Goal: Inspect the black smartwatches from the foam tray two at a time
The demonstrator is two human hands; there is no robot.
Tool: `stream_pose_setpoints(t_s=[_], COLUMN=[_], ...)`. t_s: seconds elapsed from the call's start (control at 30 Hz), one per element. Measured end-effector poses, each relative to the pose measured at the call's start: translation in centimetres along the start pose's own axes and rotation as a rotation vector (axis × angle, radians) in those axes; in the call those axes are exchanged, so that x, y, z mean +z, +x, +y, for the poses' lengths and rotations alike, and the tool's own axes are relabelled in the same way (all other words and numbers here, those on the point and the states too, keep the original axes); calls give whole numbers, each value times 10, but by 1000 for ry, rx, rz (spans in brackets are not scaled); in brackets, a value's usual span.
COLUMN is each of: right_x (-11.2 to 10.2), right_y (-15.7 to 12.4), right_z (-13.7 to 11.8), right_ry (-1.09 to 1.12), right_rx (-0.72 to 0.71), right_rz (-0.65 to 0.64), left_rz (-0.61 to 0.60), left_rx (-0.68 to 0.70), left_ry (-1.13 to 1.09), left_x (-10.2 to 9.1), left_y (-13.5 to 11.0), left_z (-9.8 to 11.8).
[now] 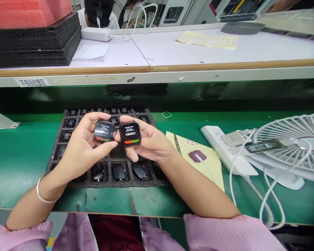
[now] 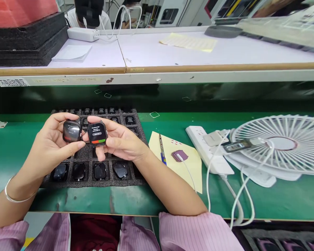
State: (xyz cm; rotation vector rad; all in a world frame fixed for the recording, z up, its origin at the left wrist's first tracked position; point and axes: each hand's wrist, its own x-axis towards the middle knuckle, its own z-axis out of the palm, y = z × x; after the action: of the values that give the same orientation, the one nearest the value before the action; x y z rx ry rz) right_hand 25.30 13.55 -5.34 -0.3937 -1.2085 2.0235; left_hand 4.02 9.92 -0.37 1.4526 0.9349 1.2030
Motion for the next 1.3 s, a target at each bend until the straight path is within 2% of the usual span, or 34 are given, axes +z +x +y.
stream_pose_setpoints(t_s=[0.1,0.2,0.37,0.57,0.73,0.87,1.07,1.3], right_x=[-7,-13,-18,-15,-14,-15,-16,-20], right_y=[4,10,13,7,5,5,6,9], right_z=[10,20,36,49,52,55,59,62], right_ry=[33,56,28,16,21,-1,-55,-84], right_rx=[32,2,-2,72,26,6,-56,-83], right_rz=[113,215,325,356,413,415,330,293], left_rz=[12,6,-16,-35,4,-13,-17,-2], left_rx=[-23,-48,-140,-288,-268,-264,-223,-232], left_ry=[26,-1,-37,-109,-127,-133,-167,-159], left_x=[-5,-7,-8,-9,-11,-14,-17,-15], left_y=[9,18,21,10,5,4,1,-1], left_z=[-28,-46,-59,-76,-78,-80,-87,-87])
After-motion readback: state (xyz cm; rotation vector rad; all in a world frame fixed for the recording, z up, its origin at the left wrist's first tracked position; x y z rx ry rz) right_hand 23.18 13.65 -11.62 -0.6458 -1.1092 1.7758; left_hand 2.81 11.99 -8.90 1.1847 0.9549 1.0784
